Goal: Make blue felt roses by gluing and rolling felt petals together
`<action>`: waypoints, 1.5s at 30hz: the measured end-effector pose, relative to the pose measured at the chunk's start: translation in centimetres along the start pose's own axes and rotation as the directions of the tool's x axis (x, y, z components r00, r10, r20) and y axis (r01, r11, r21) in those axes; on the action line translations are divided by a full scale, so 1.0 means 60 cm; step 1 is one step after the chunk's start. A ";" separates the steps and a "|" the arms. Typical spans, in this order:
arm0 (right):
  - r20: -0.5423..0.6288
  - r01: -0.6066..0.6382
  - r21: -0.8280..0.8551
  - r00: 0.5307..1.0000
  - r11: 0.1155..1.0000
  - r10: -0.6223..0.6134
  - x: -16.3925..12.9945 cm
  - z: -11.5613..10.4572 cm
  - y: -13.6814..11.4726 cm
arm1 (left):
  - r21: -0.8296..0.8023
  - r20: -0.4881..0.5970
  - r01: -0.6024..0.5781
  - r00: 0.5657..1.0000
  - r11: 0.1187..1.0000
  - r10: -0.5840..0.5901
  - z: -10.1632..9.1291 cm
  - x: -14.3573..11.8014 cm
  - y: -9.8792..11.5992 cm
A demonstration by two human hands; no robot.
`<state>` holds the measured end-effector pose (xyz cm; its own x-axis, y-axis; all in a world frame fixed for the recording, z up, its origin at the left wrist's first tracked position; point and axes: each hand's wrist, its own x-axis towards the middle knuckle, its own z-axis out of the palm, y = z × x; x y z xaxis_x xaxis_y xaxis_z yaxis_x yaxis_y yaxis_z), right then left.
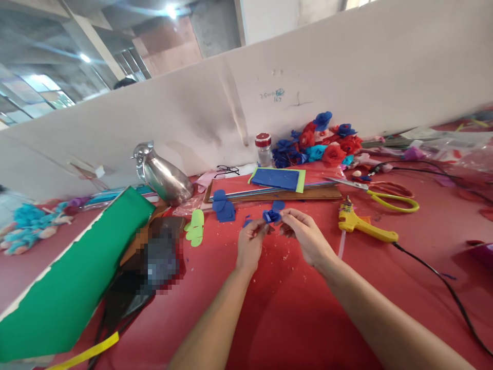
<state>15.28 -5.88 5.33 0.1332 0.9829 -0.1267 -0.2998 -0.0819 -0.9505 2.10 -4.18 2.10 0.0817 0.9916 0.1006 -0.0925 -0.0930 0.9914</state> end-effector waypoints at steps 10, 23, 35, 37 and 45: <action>-0.023 0.053 0.051 0.998 0.997 -0.052 -0.005 0.004 -0.013 | -0.016 -0.015 0.018 1.000 1.000 -0.018 -0.001 0.004 -0.002; 0.079 -0.051 -0.148 0.995 0.988 0.064 0.008 -0.021 -0.007 | 0.188 0.143 -0.228 0.969 0.955 0.203 -0.016 0.008 -0.001; 0.123 -0.073 -0.118 0.988 0.990 0.088 0.009 -0.027 -0.013 | 0.248 0.226 -0.213 0.961 0.945 0.158 -0.012 0.007 0.008; 0.132 -0.095 -0.021 0.986 0.995 0.097 0.009 -0.028 -0.017 | 0.178 0.195 -0.126 0.977 0.976 0.091 -0.011 0.006 0.006; 0.076 0.011 0.097 0.997 0.995 -0.019 0.005 -0.023 -0.018 | 0.005 0.147 0.042 0.988 0.999 -0.042 -0.003 0.003 0.006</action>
<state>16.95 -5.71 5.93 0.0668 0.9940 -0.0871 -0.3888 -0.0544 -0.9197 1.91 -4.02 2.47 0.2308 0.9705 0.0700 -0.0841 -0.0518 0.9951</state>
